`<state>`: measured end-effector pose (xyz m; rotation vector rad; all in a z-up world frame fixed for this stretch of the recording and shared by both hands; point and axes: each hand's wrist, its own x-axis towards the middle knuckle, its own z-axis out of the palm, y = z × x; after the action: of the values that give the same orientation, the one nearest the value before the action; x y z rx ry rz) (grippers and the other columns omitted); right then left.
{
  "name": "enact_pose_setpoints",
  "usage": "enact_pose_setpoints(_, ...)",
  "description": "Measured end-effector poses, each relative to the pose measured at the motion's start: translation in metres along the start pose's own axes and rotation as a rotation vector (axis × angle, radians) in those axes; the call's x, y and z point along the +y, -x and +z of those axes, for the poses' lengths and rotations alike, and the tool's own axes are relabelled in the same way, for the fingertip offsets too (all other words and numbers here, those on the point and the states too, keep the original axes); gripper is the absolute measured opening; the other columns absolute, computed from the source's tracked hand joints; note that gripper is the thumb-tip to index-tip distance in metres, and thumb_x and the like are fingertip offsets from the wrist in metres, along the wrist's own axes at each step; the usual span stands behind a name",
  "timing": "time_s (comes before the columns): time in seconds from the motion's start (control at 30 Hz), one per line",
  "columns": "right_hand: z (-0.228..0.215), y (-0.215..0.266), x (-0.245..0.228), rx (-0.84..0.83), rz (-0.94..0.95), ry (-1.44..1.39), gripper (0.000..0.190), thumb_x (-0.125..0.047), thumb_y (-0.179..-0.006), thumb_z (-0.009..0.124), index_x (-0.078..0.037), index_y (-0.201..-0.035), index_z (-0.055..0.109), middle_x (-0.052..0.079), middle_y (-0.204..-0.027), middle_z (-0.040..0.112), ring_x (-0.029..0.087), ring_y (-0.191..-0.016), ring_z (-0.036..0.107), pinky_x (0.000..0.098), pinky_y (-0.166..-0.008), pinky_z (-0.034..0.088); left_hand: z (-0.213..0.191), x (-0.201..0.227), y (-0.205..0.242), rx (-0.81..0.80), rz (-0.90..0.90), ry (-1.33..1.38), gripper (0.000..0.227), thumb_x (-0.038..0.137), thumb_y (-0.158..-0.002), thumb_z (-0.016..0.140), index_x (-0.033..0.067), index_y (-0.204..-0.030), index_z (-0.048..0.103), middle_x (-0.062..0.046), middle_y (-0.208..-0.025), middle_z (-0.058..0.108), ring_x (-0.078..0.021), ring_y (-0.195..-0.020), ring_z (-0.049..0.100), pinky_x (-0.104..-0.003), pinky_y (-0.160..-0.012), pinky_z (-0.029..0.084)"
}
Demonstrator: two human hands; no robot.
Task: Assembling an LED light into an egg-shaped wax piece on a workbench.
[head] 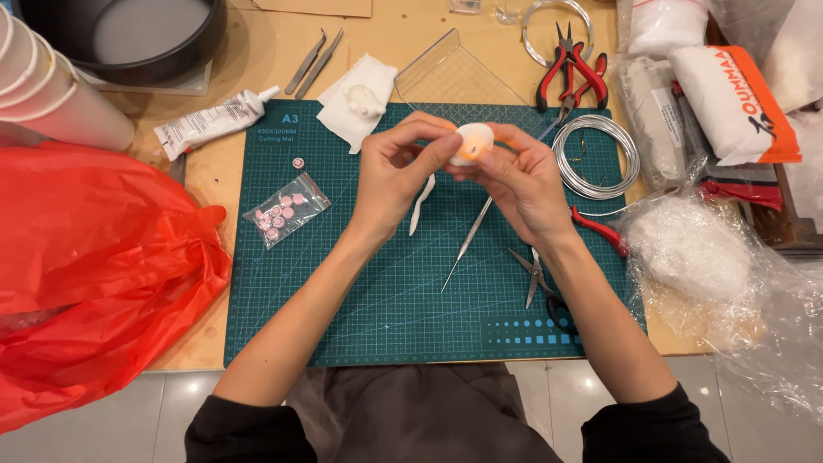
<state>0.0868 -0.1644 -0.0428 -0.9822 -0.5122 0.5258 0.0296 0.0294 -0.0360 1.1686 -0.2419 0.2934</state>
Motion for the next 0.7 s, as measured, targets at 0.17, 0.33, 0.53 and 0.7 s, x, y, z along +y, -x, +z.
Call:
enact_pose_setpoints(0.17, 0.0, -0.003, -0.002, 0.017, 0.045, 0.024, 0.031, -0.015, -0.107, 0.058, 0.005, -0.131, 0.062, 0.019, -0.119, 0.072, 0.03, -0.107, 0.075, 0.0403, -0.098, 0.061, 0.0, -0.003, -0.001, 0.041, 0.023, -0.167, 0.012, 0.011, -0.099, 0.073, 0.0, -0.101, 0.076, -0.004, -0.099, 0.071, -0.0074, -0.083, 0.065, -0.021, -0.069, 0.05)
enact_pose_setpoints(0.33, -0.002, -0.003, 0.002, 0.07, 0.036, 0.047, 0.027, -0.015, -0.11, 0.056, 0.006, -0.127, 0.061, 0.019, -0.116, 0.073, 0.031, -0.104, 0.076, 0.0385, -0.092, 0.062, 0.001, -0.008, -0.002, 0.06, 0.009, -0.279, 0.012, 0.012, -0.098, 0.074, 0.0007, -0.097, 0.078, -0.002, -0.094, 0.07, -0.0056, -0.08, 0.062, -0.02, -0.066, 0.047)
enact_pose_setpoints(0.53, 0.0, -0.004, 0.005, 0.084, 0.055, 0.088, 0.027, -0.016, -0.109, 0.057, 0.006, -0.125, 0.062, 0.019, -0.115, 0.073, 0.03, -0.104, 0.076, 0.0379, -0.09, 0.061, -0.003, -0.01, -0.004, 0.057, 0.045, -0.333, 0.014, 0.014, -0.097, 0.075, 0.0005, -0.094, 0.077, -0.001, -0.094, 0.071, -0.005, -0.081, 0.064, -0.02, -0.067, 0.049)
enact_pose_setpoints(0.7, 0.008, -0.006, -0.005, 0.055, 0.123, 0.051, 0.03, -0.017, -0.108, 0.057, 0.005, -0.126, 0.065, 0.018, -0.116, 0.074, 0.028, -0.107, 0.075, 0.0362, -0.095, 0.061, -0.002, -0.007, -0.007, 0.078, -0.081, -0.363, 0.015, 0.018, -0.097, 0.075, 0.0025, -0.097, 0.077, 0.002, -0.079, 0.071, -0.004, -0.073, 0.061, -0.02, -0.061, 0.044)
